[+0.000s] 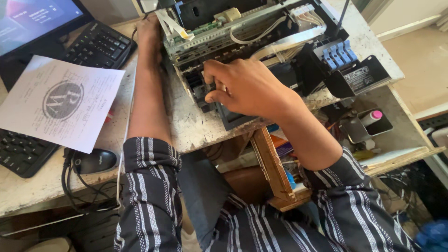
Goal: The person wipes the scanner glass and lid of a printer with a pink cloth, then opens the printer body and works inside the mechanism, pulling out a jammed sheet of paper and wiping the interior rollers and surfaces. They use a small tool to reach inside and continue cleaning the internal parts.
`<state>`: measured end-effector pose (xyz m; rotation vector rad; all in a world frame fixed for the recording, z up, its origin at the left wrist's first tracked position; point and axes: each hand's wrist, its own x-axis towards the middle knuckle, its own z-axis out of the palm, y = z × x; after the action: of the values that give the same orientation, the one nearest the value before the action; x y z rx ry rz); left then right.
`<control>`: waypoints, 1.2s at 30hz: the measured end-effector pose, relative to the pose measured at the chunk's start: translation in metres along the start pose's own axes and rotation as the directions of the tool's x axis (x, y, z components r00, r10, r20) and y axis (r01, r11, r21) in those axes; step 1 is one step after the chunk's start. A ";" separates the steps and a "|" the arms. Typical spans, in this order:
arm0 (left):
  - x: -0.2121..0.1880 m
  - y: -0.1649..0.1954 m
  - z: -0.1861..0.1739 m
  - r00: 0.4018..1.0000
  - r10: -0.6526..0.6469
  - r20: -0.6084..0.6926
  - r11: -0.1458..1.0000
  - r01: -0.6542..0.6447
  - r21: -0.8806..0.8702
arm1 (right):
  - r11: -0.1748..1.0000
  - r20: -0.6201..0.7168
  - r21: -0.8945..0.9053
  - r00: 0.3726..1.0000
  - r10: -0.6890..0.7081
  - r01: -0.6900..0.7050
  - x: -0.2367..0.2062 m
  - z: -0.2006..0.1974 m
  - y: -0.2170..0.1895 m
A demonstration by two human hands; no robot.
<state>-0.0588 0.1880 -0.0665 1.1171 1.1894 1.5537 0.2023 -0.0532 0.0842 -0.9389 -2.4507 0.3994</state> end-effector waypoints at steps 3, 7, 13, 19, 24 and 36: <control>0.007 -0.006 -0.002 0.998 0.039 0.046 0.999 -0.038 -0.016 | 1.000 -0.011 -0.001 1.000 -0.010 0.010 0.000 0.001 0.000; 0.011 -0.012 -0.010 0.971 0.110 0.210 0.993 -0.100 -0.054 | 0.999 -0.034 -0.030 0.999 -0.035 0.034 0.000 0.001 -0.001; 0.014 -0.013 -0.012 0.987 0.043 0.154 0.996 -0.054 0.066 | 1.000 -0.007 -0.021 1.000 -0.004 0.004 0.001 0.001 -0.002; 0.009 -0.015 -0.012 0.979 0.059 0.197 0.998 -0.056 -0.019 | 1.000 -0.016 -0.008 1.000 -0.014 0.014 0.000 0.001 -0.001; 0.002 -0.011 -0.013 0.978 -0.041 0.206 0.987 0.071 -0.141 | 0.999 -0.030 0.005 0.998 -0.051 0.051 -0.001 0.001 0.000; -0.002 -0.011 -0.017 0.986 -0.142 0.092 0.986 0.149 -0.075 | 0.997 0.012 -0.066 0.999 -0.030 0.030 0.000 -0.008 -0.010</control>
<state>-0.0740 0.1840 -0.0798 1.0106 1.1147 1.4155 0.2011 -0.0602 0.0947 -0.9282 -2.4991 0.3153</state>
